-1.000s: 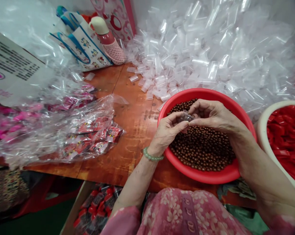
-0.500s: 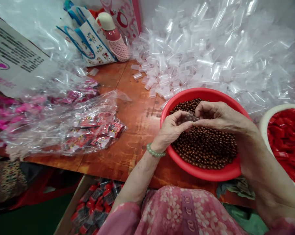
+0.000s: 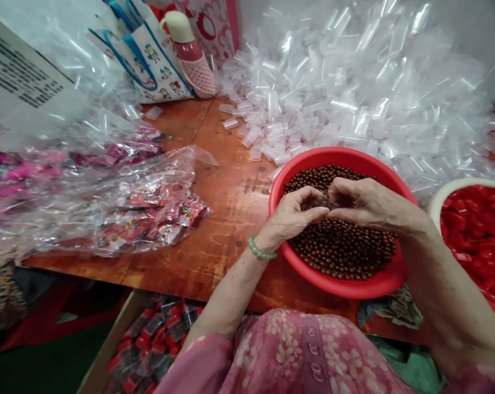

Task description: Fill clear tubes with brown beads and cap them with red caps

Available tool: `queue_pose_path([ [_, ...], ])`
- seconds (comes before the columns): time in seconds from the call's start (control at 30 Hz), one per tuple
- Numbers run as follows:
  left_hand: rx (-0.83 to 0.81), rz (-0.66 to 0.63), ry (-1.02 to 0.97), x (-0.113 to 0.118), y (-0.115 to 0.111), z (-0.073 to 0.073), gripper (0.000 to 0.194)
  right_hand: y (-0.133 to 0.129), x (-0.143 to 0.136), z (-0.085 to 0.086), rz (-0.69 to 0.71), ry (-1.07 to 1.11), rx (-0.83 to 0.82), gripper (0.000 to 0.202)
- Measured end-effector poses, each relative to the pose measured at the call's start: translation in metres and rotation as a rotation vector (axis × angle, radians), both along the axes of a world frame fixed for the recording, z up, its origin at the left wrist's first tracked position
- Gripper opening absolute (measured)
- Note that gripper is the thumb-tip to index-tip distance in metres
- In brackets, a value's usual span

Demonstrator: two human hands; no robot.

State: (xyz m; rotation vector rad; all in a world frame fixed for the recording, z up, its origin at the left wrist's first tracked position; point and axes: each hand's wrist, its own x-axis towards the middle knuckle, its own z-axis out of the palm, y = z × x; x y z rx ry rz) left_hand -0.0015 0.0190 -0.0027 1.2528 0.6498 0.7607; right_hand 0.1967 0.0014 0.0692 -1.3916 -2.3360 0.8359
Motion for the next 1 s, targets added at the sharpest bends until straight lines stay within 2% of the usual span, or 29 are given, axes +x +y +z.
queue_pose_path([
  [0.23,-0.003,-0.018,-0.013,0.001,0.000,-0.003,0.020,-0.010,0.017,0.003,-0.088,0.077,-0.007,0.037],
  [0.37,-0.034,-0.028,-0.029,0.002,0.000,-0.002,0.025,-0.022,0.030,0.004,-0.143,0.127,0.015,0.031],
  [0.5,-0.025,-0.046,-0.063,0.002,0.001,-0.001,0.028,-0.026,0.020,0.001,-0.121,0.173,0.007,0.037],
  [0.67,0.008,-0.050,-0.066,0.001,0.002,-0.002,0.025,-0.020,0.003,-0.002,-0.070,0.140,0.020,0.030],
  [1.0,0.061,-0.087,0.015,0.000,0.002,-0.003,0.017,-0.013,0.002,-0.001,-0.048,0.057,-0.014,0.030],
])
